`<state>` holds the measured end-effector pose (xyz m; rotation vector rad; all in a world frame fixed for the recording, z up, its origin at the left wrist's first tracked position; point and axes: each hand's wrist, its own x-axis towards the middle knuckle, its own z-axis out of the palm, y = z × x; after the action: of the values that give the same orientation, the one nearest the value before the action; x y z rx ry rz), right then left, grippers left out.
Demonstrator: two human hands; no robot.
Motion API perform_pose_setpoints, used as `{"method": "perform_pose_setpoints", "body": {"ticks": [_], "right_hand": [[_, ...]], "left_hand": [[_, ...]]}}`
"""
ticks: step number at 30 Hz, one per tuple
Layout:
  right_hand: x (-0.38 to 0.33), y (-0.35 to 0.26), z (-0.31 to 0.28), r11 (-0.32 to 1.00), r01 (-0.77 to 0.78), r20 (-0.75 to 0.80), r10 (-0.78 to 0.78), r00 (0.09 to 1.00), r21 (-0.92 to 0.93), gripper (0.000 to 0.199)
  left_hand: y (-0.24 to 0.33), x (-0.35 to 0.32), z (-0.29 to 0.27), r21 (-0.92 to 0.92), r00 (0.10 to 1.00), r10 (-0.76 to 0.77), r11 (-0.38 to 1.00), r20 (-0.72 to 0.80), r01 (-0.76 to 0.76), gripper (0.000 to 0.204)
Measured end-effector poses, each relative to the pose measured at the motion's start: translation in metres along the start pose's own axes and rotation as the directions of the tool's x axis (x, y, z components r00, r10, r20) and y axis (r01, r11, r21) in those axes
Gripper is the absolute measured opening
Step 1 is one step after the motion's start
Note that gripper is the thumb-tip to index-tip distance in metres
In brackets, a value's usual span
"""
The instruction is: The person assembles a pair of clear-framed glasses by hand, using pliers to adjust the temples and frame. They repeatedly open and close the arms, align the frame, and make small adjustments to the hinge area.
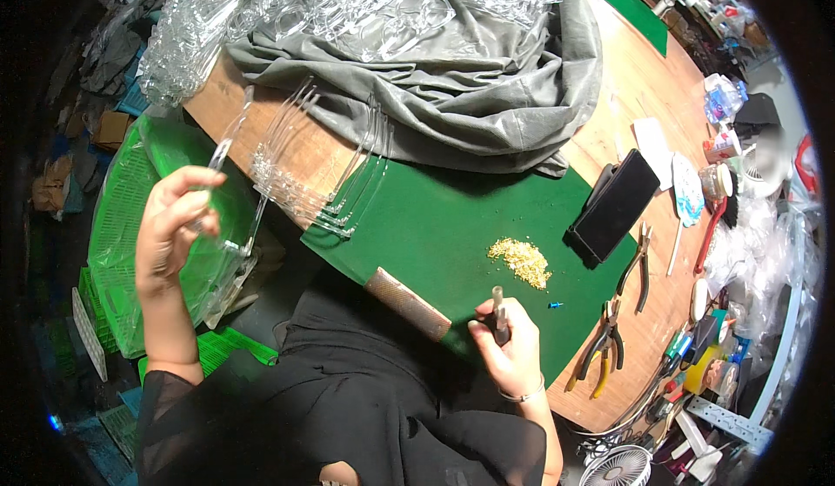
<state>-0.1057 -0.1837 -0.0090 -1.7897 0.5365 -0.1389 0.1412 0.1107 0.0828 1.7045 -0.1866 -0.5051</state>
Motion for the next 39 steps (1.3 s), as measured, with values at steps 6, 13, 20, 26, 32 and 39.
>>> {"method": "perform_pose_setpoints", "body": {"ticks": [6, 13, 20, 26, 32, 39], "right_hand": [[-0.005, 0.007, 0.003, 0.991, 0.087, -0.048, -0.092, 0.995, -0.102, 0.018], [-0.008, 0.0, -0.003, 0.942, 0.187, 0.04, -0.183, 0.982, -0.279, 0.018], [0.008, -0.007, 0.017, 0.904, 0.14, 0.098, -0.109, 0.989, -0.404, 0.02], [0.011, -0.043, 0.055, 0.947, -0.069, -0.034, 0.061, 0.998, -0.314, 0.019], [0.005, -0.022, 0.073, 0.86, -0.109, -0.03, 0.109, 0.994, -0.499, 0.027], [0.004, 0.021, 0.062, 0.839, -0.098, -0.22, -0.026, 0.975, -0.536, 0.034]], "left_hand": [[-0.07, 0.025, 0.111, 0.827, 0.819, 0.382, 0.202, 0.427, -0.525, 0.036], [-0.064, 0.043, 0.064, 0.743, 0.706, 0.272, -0.053, 0.654, -0.667, 0.072], [-0.055, 0.024, -0.004, 0.569, 0.59, 0.381, 0.18, 0.712, -0.803, 0.029], [-0.002, 0.135, -0.068, 0.784, 0.438, 0.769, -0.127, 0.465, -0.608, 0.022], [0.052, 0.325, -0.139, 0.986, 0.584, 0.799, -0.072, 0.145, -0.148, 0.019], [0.04, 0.381, -0.151, 0.944, 0.878, 0.385, -0.05, -0.284, 0.327, 0.025]]}}
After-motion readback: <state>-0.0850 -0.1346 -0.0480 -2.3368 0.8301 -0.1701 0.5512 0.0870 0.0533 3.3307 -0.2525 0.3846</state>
